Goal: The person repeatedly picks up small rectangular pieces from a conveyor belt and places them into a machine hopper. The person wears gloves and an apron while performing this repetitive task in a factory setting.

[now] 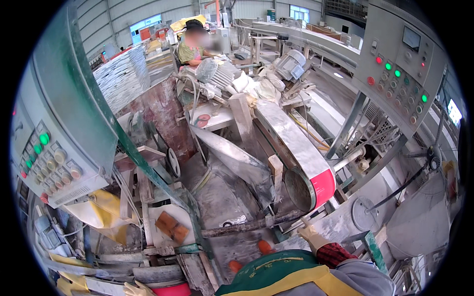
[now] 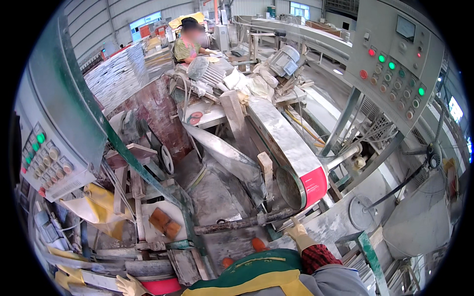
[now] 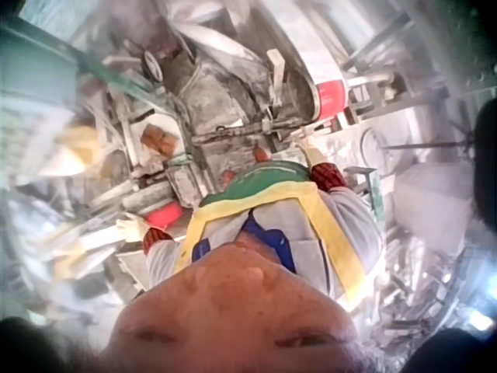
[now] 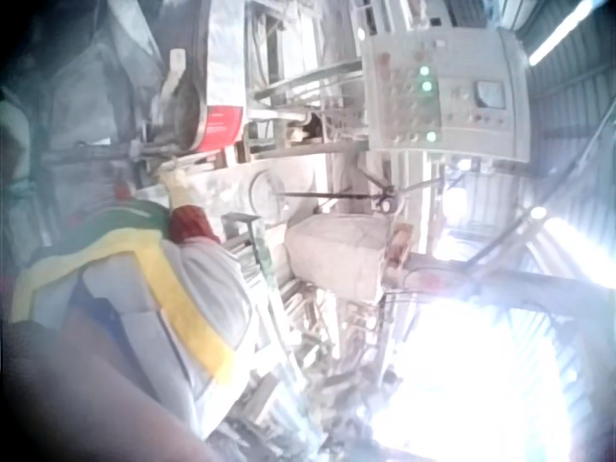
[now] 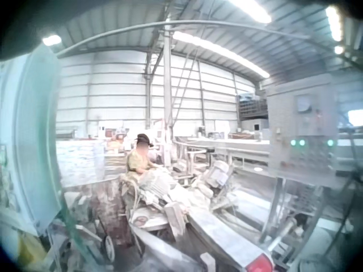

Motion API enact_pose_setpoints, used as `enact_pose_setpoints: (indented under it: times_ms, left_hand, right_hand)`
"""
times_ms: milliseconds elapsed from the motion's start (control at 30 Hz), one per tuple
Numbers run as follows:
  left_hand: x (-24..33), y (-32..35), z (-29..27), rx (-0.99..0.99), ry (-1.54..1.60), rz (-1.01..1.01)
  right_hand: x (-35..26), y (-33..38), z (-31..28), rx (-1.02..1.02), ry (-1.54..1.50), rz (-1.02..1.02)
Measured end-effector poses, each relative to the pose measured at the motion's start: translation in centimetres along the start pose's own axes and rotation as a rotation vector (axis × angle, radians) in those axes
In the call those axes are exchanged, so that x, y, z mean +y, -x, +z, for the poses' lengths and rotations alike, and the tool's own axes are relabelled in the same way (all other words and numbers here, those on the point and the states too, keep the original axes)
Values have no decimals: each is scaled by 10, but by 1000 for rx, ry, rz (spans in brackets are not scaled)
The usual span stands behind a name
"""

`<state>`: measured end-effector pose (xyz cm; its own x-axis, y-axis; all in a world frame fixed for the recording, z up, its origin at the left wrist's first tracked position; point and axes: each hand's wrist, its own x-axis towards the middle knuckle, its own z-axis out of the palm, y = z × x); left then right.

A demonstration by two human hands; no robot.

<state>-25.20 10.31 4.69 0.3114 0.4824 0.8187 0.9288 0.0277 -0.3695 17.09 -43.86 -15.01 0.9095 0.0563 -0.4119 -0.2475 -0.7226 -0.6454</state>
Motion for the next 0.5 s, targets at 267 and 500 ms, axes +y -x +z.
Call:
enact_pose_setpoints:
  times_ms: [267, 500]
  left_hand:
    - [5, -2, -22, 1, -38, 16]
    - [9, -4, -33, 29, 5, 3]
  right_hand:
    - [-34, 31, -25, -66, -57, 120]
    - [-67, 39, -28, -90, 10, 66]
